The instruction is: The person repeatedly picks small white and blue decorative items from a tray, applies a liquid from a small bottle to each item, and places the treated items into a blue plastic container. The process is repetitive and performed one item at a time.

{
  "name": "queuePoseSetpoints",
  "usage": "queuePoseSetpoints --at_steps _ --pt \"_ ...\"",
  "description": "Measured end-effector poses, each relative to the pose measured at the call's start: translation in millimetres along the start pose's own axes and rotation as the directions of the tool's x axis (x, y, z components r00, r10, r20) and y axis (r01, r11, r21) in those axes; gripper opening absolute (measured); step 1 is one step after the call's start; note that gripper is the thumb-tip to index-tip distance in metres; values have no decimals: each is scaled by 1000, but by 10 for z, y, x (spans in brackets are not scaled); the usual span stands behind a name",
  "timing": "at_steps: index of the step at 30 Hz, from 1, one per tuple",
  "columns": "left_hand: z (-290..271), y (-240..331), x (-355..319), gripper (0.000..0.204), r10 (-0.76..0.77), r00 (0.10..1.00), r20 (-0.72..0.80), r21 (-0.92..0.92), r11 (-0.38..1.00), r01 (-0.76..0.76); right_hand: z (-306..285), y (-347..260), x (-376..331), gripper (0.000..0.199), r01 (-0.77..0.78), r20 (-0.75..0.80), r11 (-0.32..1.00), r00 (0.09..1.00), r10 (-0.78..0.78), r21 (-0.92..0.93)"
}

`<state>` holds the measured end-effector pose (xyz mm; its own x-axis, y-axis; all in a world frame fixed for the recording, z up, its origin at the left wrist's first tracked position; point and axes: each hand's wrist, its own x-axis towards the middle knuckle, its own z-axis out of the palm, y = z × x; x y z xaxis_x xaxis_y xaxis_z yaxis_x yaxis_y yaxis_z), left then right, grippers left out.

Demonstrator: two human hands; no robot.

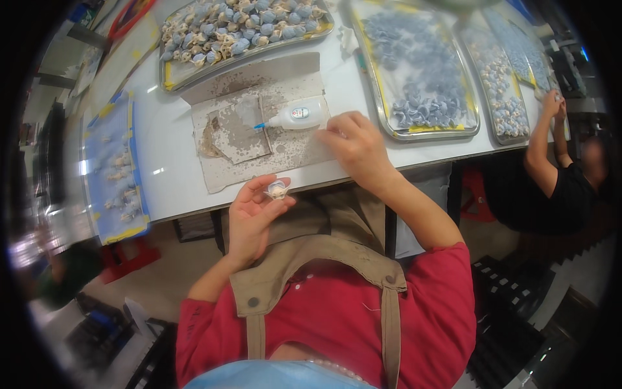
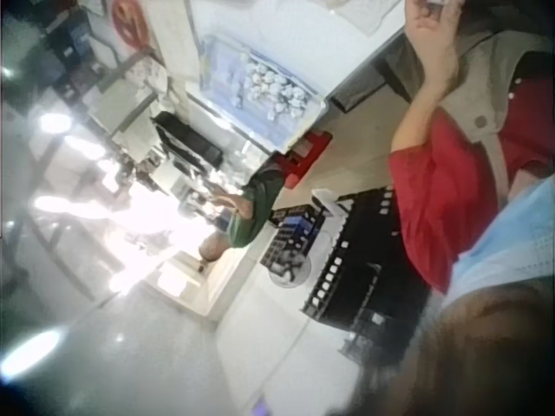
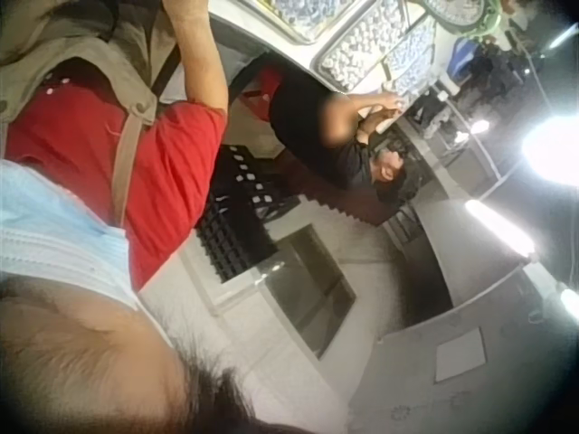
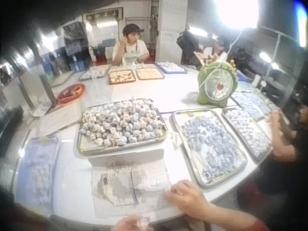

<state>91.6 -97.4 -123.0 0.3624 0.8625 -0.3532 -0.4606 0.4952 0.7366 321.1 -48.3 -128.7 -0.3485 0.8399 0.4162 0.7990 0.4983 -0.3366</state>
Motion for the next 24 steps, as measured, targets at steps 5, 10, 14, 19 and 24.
queuePoseSetpoints --at_steps 5,10,14,19,24 --pt "-47 -12 -20 39 8 1000 7 -15 1000 -7 71 -146 -21 20 -267 -121 949 950 289 167" --pt "-44 -12 -25 40 6 1000 15 -20 1000 -6 25 -243 -114 17 -422 13 841 896 444 337" --pt "-32 -70 -6 42 21 999 39 -49 999 -19 -23 -619 -146 20 -342 5 769 915 404 540" --pt "-16 -74 -10 44 49 997 62 -27 999 -47 -36 -810 -134 24 -340 69 703 921 384 625" --pt "-85 -99 -1 46 51 999 8 -13 999 -51 97 -310 -152 21 -338 -190 885 892 409 320"
